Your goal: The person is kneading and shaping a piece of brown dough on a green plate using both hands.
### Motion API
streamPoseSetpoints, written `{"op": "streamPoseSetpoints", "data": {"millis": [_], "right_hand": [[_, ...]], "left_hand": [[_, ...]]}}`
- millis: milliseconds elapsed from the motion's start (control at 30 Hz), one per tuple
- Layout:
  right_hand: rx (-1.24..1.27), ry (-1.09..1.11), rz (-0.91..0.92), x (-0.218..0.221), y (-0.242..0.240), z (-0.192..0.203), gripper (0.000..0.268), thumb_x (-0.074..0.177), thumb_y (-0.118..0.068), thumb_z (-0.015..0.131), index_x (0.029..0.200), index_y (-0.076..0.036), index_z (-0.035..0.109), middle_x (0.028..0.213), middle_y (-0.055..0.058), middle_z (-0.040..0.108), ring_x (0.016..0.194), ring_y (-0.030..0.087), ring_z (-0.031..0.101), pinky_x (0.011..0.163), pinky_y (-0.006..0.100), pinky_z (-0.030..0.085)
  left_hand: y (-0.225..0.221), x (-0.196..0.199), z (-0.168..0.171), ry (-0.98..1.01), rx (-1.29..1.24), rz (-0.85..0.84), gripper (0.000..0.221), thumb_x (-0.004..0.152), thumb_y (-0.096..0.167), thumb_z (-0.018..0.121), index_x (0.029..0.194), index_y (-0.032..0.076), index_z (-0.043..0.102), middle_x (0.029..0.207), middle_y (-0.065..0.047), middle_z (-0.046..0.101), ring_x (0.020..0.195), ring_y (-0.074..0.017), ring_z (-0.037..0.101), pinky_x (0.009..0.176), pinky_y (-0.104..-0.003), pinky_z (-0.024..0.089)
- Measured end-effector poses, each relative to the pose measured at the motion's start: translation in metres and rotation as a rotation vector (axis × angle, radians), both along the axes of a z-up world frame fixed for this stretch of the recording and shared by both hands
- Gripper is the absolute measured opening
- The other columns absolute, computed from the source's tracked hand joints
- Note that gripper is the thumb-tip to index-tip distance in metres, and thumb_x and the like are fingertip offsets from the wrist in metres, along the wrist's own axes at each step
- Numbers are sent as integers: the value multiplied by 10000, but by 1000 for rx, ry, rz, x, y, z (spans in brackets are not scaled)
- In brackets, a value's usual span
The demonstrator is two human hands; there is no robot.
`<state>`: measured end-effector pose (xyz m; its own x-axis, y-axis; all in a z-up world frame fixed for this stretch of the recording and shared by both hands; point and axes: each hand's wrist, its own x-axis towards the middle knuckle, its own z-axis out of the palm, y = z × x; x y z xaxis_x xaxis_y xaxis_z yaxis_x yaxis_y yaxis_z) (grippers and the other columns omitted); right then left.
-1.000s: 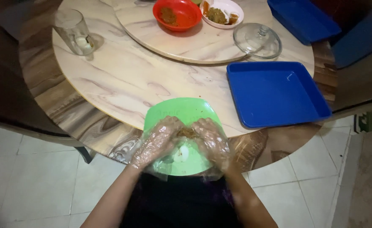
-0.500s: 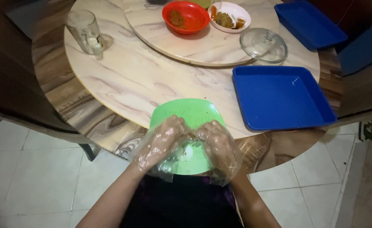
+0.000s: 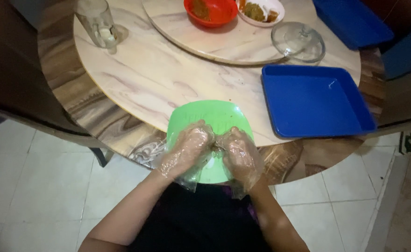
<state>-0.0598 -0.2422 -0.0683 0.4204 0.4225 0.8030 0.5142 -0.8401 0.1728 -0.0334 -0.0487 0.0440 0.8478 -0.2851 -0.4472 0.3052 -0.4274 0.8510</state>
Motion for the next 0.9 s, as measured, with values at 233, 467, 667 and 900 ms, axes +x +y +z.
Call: {"op": "streamPoseSetpoints", "data": {"millis": [233, 467, 667, 900], "right_hand": [[118, 411, 108, -17, -5, 76, 173, 919, -114, 646, 1042, -16, 720, 981, 191, 707, 1071, 338, 690, 1089, 443, 528], [126, 1093, 218, 33, -13, 84, 597, 903, -490, 714, 1351, -102, 641, 1195, 191, 711, 1182, 397, 650, 1045, 528, 504], [316, 492, 500, 44, 9, 21, 307, 894, -271, 760, 1127, -73, 731, 885, 86, 699, 848, 263, 696, 796, 379, 583], [438, 683, 341, 22, 19, 62, 110, 859, -179, 774, 769, -117, 764, 610, -18, 608, 583, 149, 622, 561, 281, 534]], "left_hand": [[26, 17, -22, -977, 340, -415, 96, 887, 109, 643, 809, 102, 698, 785, -94, 687, 899, -280, 695, 870, -388, 550], [29, 31, -12, -569, 272, -422, 325, 806, 310, 846, 926, 23, 751, 939, -145, 687, 998, -322, 686, 879, -437, 603], [32, 35, -8, -512, 261, -522, 246, 806, 171, 809, 971, -6, 765, 947, -233, 706, 1048, -426, 681, 953, -529, 554], [16, 25, -32, -555, 240, -477, 158, 822, 115, 783, 889, -25, 751, 895, -207, 703, 962, -401, 712, 894, -460, 598]]}}
